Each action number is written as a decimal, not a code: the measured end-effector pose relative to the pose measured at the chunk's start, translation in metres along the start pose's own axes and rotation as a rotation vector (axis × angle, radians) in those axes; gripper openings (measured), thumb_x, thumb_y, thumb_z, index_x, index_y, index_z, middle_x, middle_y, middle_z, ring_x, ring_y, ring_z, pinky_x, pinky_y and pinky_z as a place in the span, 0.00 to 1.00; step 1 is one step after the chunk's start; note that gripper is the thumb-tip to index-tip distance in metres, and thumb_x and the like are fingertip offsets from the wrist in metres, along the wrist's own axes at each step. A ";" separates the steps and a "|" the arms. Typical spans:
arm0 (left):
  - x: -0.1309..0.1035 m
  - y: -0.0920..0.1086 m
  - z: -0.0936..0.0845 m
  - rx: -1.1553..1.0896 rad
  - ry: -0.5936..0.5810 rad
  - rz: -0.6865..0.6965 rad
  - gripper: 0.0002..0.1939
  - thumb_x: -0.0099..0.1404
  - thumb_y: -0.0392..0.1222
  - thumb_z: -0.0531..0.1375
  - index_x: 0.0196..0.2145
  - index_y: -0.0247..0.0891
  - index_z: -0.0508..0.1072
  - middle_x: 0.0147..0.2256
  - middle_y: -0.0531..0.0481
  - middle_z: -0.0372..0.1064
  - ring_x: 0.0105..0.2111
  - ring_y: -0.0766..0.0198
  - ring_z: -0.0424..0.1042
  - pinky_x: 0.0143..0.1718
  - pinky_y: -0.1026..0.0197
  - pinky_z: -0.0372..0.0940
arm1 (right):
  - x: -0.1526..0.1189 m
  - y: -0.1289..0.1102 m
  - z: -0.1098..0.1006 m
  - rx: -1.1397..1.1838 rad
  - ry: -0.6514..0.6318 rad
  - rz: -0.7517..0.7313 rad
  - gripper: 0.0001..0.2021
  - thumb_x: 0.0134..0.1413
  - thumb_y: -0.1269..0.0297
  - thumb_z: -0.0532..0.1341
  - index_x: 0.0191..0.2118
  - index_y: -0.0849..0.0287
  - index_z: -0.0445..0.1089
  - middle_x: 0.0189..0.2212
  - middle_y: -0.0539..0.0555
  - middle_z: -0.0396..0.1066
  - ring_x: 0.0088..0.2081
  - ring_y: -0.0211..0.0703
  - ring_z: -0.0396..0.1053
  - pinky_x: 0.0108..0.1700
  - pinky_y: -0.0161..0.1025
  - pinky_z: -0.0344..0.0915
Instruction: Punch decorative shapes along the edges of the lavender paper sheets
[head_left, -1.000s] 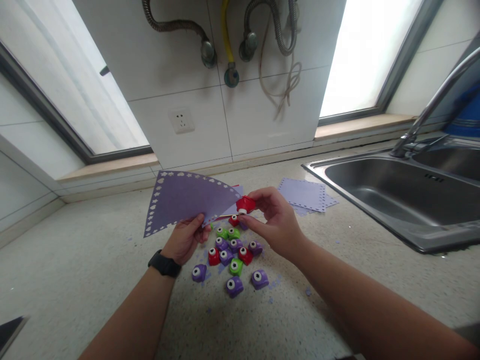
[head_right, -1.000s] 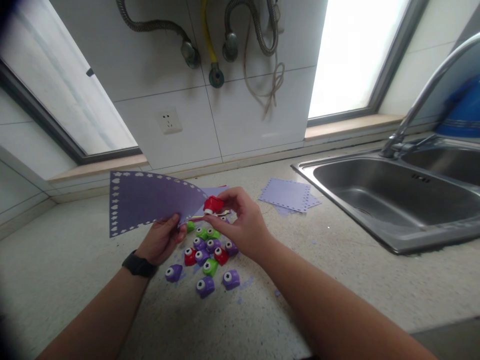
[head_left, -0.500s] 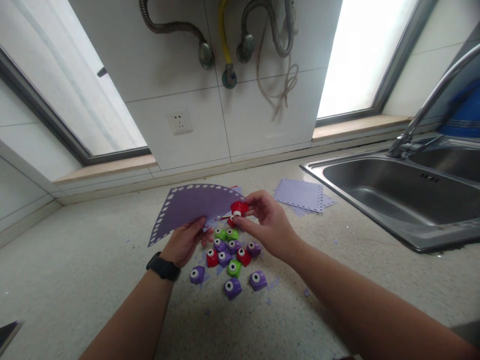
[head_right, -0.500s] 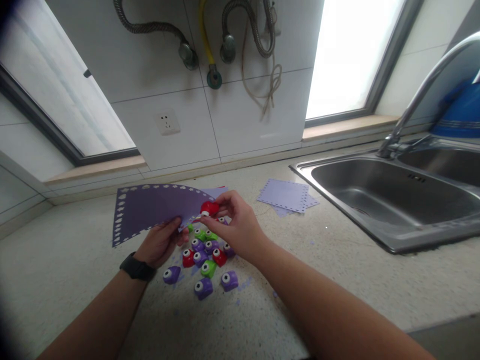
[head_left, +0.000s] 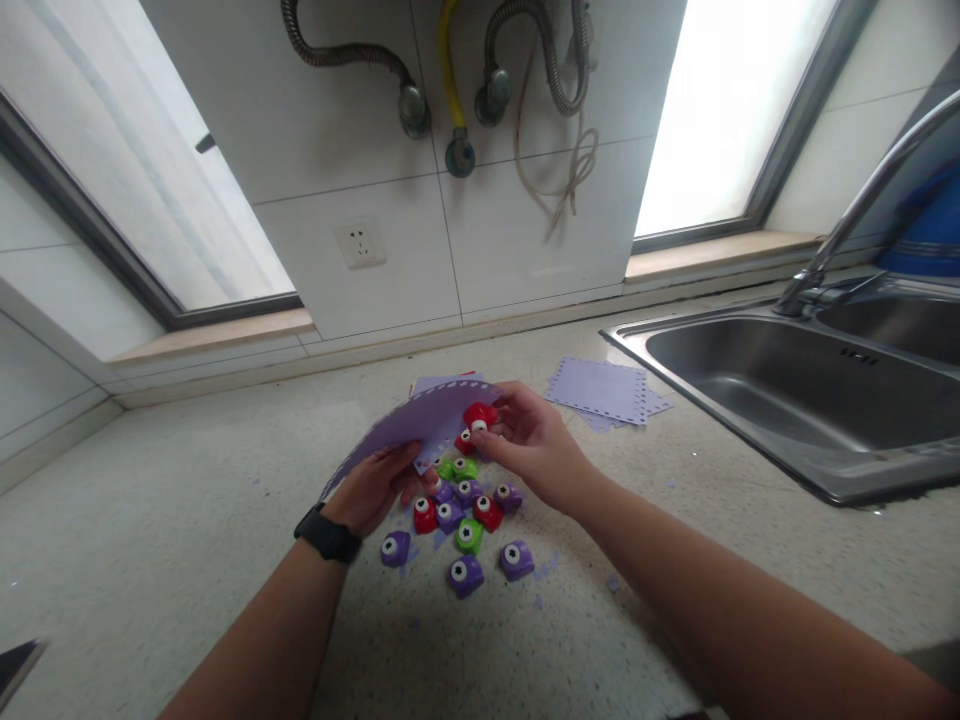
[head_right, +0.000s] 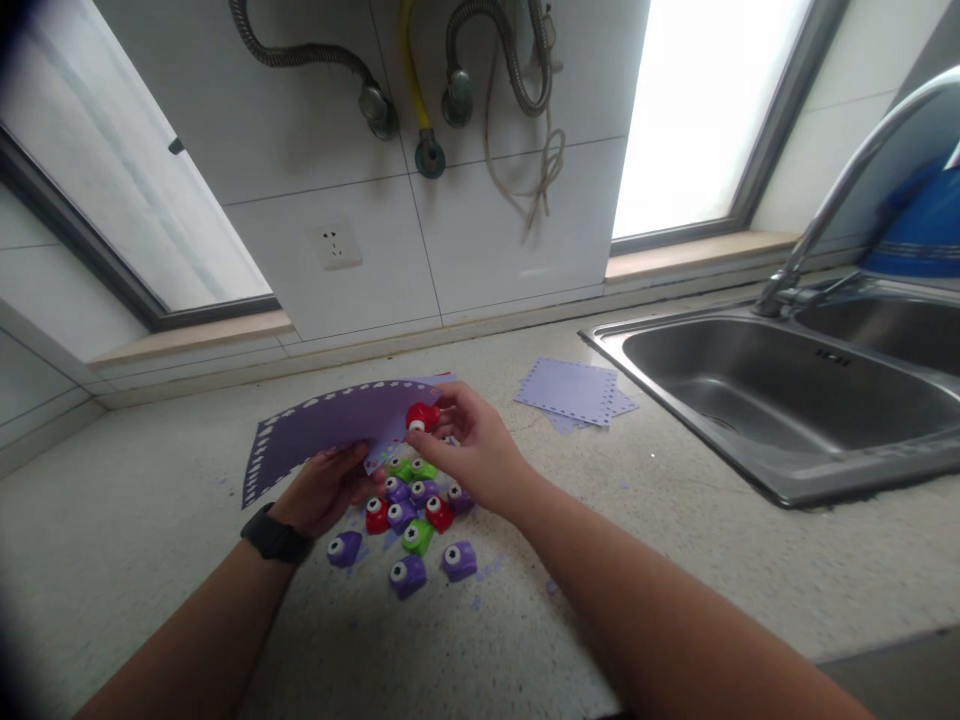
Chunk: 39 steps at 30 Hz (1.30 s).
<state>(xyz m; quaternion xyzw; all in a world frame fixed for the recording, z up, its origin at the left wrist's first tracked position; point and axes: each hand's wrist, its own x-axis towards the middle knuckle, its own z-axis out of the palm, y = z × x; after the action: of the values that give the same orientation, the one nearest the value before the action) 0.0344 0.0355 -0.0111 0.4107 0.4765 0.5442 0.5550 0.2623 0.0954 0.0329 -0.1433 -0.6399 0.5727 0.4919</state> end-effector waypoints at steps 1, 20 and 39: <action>0.000 0.000 0.000 0.006 -0.007 -0.003 0.19 0.55 0.56 0.72 0.27 0.37 0.78 0.22 0.46 0.76 0.19 0.64 0.69 0.17 0.66 0.55 | 0.000 -0.002 0.000 0.028 -0.025 0.029 0.16 0.52 0.62 0.71 0.44 0.54 0.68 0.36 0.50 0.73 0.33 0.39 0.72 0.37 0.41 0.73; -0.005 0.015 -0.011 -0.019 -0.059 0.233 0.21 0.57 0.60 0.69 0.32 0.37 0.77 0.25 0.53 0.72 0.20 0.66 0.66 0.17 0.65 0.62 | 0.007 0.007 -0.017 0.146 -0.073 0.278 0.11 0.59 0.57 0.69 0.42 0.57 0.76 0.34 0.53 0.74 0.35 0.41 0.72 0.40 0.42 0.66; -0.032 0.040 -0.031 -0.015 -0.212 -0.093 0.18 0.57 0.45 0.72 0.44 0.38 0.80 0.30 0.46 0.80 0.25 0.59 0.77 0.26 0.61 0.73 | 0.008 -0.001 -0.035 -0.185 -0.337 0.334 0.09 0.60 0.59 0.67 0.42 0.57 0.75 0.36 0.53 0.74 0.39 0.43 0.70 0.44 0.43 0.69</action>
<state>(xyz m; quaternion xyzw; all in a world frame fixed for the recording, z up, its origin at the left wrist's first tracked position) -0.0030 0.0048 0.0237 0.4394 0.4296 0.4749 0.6300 0.2869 0.1216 0.0321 -0.1942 -0.7300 0.6009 0.2616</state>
